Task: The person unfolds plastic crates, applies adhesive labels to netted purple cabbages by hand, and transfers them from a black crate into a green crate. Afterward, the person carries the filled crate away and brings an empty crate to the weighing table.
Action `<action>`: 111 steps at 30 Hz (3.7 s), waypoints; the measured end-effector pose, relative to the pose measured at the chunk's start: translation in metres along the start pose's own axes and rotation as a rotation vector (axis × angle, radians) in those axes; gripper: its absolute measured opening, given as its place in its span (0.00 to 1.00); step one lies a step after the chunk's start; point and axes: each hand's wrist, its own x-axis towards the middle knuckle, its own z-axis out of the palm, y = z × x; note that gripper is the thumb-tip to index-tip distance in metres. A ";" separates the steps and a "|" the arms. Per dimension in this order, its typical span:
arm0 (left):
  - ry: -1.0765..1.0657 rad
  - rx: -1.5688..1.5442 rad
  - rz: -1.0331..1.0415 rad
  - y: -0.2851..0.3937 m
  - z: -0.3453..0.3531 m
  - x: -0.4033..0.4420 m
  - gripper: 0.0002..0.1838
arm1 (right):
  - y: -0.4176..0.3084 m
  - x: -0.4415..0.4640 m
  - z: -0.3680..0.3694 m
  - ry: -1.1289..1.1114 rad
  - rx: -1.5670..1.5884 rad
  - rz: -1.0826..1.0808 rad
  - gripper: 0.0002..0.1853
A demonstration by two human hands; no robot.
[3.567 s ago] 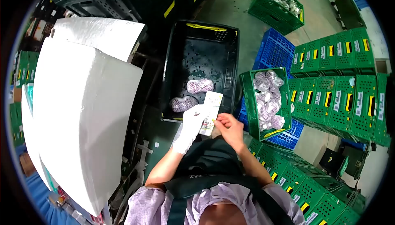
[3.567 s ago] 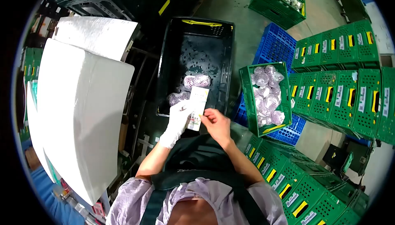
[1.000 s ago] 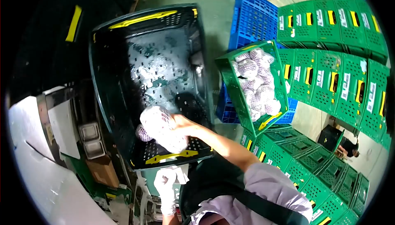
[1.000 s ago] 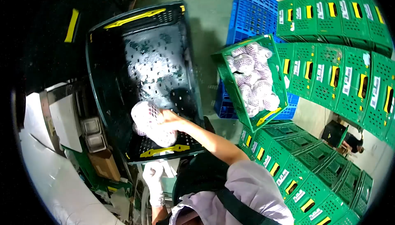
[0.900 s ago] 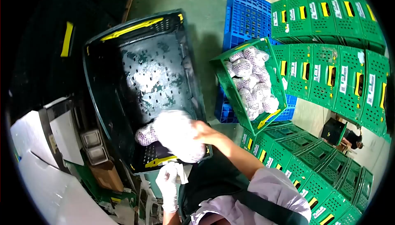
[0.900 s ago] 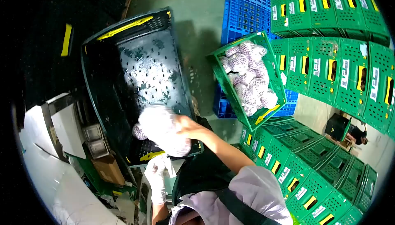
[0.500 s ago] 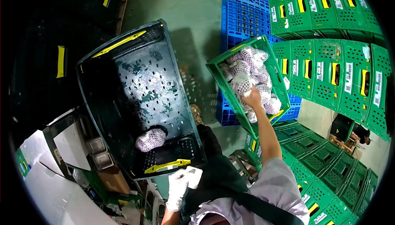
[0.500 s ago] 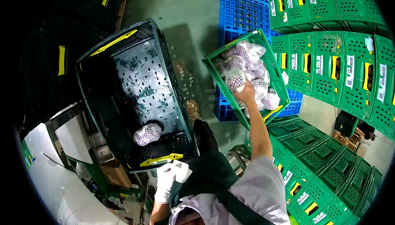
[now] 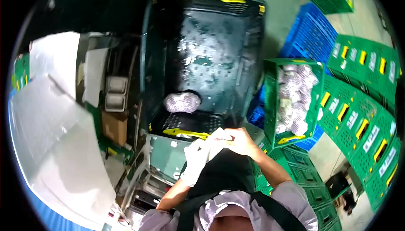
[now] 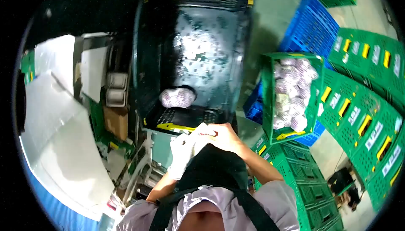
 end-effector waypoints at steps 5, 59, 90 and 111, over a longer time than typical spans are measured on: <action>0.096 -0.384 -0.449 -0.038 -0.034 -0.015 0.06 | 0.022 0.063 0.047 0.043 -0.074 -0.085 0.04; -0.237 -0.648 -0.534 0.075 0.052 -0.019 0.10 | 0.291 -0.209 -0.242 1.167 -0.021 0.505 0.41; -0.048 -0.698 0.228 0.339 0.013 0.252 0.09 | -0.216 0.040 -0.328 0.393 -0.438 -0.244 0.12; 0.088 -0.722 0.079 0.473 -0.104 0.392 0.09 | -0.446 0.206 -0.535 0.490 -0.353 -0.585 0.09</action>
